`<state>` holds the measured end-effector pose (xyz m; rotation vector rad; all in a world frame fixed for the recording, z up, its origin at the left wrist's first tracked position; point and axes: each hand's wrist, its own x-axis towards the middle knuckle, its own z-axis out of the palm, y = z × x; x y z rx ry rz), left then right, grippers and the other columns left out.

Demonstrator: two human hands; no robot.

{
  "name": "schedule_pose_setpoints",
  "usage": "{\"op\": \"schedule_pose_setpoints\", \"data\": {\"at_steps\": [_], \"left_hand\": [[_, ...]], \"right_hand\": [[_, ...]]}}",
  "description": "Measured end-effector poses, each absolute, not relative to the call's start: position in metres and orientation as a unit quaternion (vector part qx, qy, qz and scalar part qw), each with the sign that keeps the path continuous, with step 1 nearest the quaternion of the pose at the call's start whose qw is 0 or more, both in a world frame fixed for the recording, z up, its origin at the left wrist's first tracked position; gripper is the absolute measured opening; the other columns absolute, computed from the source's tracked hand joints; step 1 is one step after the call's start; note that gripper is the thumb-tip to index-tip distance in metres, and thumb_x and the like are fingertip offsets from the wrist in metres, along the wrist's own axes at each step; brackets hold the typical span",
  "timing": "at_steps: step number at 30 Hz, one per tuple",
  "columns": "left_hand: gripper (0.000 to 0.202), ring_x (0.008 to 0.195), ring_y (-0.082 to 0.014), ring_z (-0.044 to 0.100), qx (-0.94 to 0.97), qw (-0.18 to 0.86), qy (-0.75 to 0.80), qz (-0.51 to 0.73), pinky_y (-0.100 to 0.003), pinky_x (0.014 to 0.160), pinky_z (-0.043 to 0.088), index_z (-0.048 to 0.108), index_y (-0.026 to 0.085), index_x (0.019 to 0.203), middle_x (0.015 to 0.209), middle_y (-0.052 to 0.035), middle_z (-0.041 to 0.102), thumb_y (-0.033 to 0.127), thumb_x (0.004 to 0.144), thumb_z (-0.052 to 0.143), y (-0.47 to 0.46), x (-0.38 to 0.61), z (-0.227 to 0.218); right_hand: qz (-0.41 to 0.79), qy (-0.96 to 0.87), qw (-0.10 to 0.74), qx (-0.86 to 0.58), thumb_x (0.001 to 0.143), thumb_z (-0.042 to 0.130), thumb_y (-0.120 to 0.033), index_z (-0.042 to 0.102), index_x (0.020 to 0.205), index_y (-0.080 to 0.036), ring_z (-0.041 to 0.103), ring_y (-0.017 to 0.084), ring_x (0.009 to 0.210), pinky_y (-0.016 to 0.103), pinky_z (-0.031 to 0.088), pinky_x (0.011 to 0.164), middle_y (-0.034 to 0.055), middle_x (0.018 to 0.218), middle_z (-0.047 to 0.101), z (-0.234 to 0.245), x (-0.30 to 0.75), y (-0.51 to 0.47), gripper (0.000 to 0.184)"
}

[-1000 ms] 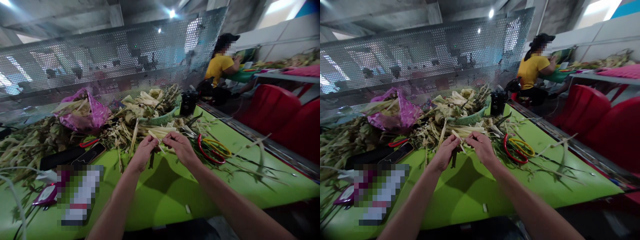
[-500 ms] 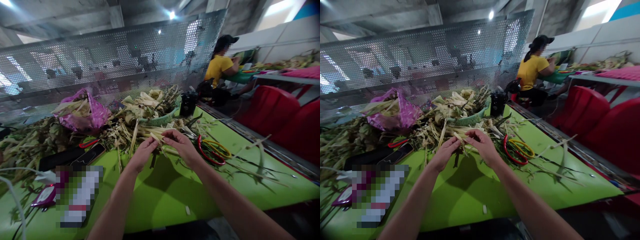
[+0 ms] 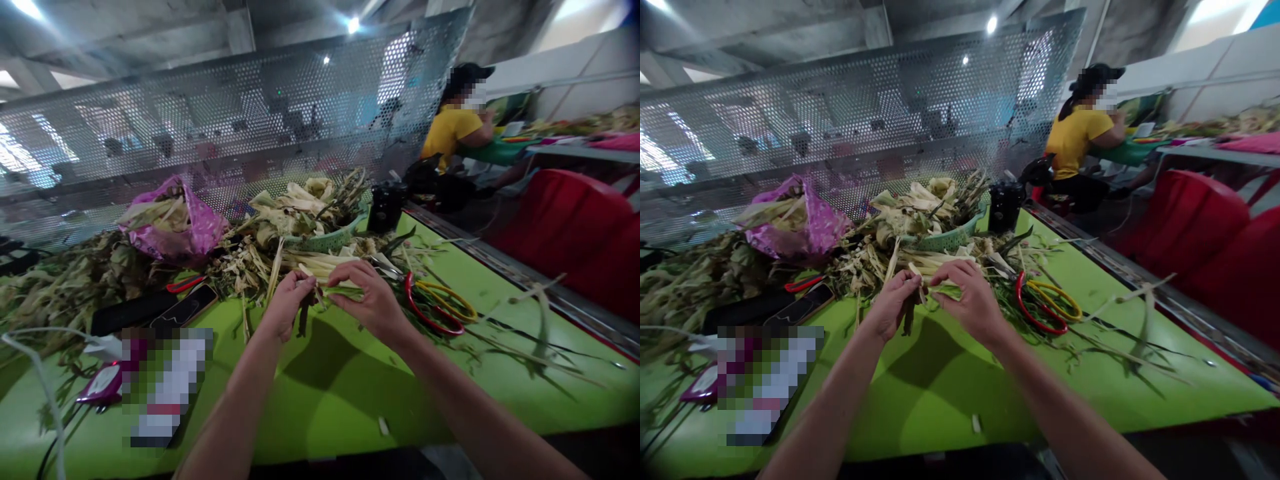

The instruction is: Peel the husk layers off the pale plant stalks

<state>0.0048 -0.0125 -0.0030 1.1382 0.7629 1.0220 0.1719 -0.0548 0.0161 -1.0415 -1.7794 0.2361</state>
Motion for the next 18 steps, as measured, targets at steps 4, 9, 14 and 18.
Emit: {"op": "schedule_pose_setpoints", "data": {"at_steps": [4, 9, 14, 18], "left_hand": [[0.027, 0.056, -0.0052, 0.045, 0.474, 0.677, 0.312, 0.469, -0.018, 0.057, 0.036, 0.050, 0.017, 0.080, 0.067, 0.0047, 0.050, 0.036, 0.074, 0.068, -0.012, 0.006, -0.004], [0.023, 0.059, -0.0062, 0.046, 0.461, 0.695, 0.296, 0.466, -0.018, 0.057, 0.037, 0.053, 0.017, 0.079, 0.070, 0.0032, 0.053, 0.033, 0.072, 0.069, -0.013, 0.010, -0.006], [0.022, 0.061, -0.0056, 0.047, 0.453, 0.699, 0.295, 0.468, -0.017, 0.058, 0.037, 0.055, 0.016, 0.079, 0.073, 0.0026, 0.053, 0.028, 0.069, 0.071, -0.015, 0.013, -0.006], [0.023, 0.058, -0.0056, 0.047, 0.451, 0.702, 0.314, 0.453, -0.019, 0.058, 0.038, 0.055, 0.017, 0.078, 0.072, 0.0035, 0.052, 0.029, 0.068, 0.071, -0.017, 0.014, -0.004]], "right_hand": [[0.033, -0.779, 0.469, -0.415, 0.076, 0.067, -0.019, 0.064, 0.091, -0.023, 0.054, 0.023, 0.099, 0.038, 0.041, 0.088, 0.0059, 0.097, 0.064, 0.012, 0.167, -0.054, 0.015], [0.018, -0.788, 0.446, -0.424, 0.080, 0.066, -0.025, 0.065, 0.087, -0.024, 0.056, 0.023, 0.095, 0.038, 0.040, 0.085, 0.0055, 0.096, 0.066, 0.010, 0.164, -0.055, 0.007], [0.008, -0.792, 0.429, -0.433, 0.083, 0.062, -0.024, 0.066, 0.083, -0.023, 0.056, 0.023, 0.089, 0.038, 0.039, 0.082, 0.0059, 0.092, 0.067, 0.014, 0.161, -0.059, 0.004], [0.042, -0.764, 0.471, -0.439, 0.084, 0.059, -0.022, 0.064, 0.080, -0.022, 0.055, 0.021, 0.084, 0.037, 0.040, 0.079, 0.0052, 0.085, 0.065, 0.012, 0.160, -0.057, 0.006]]}}
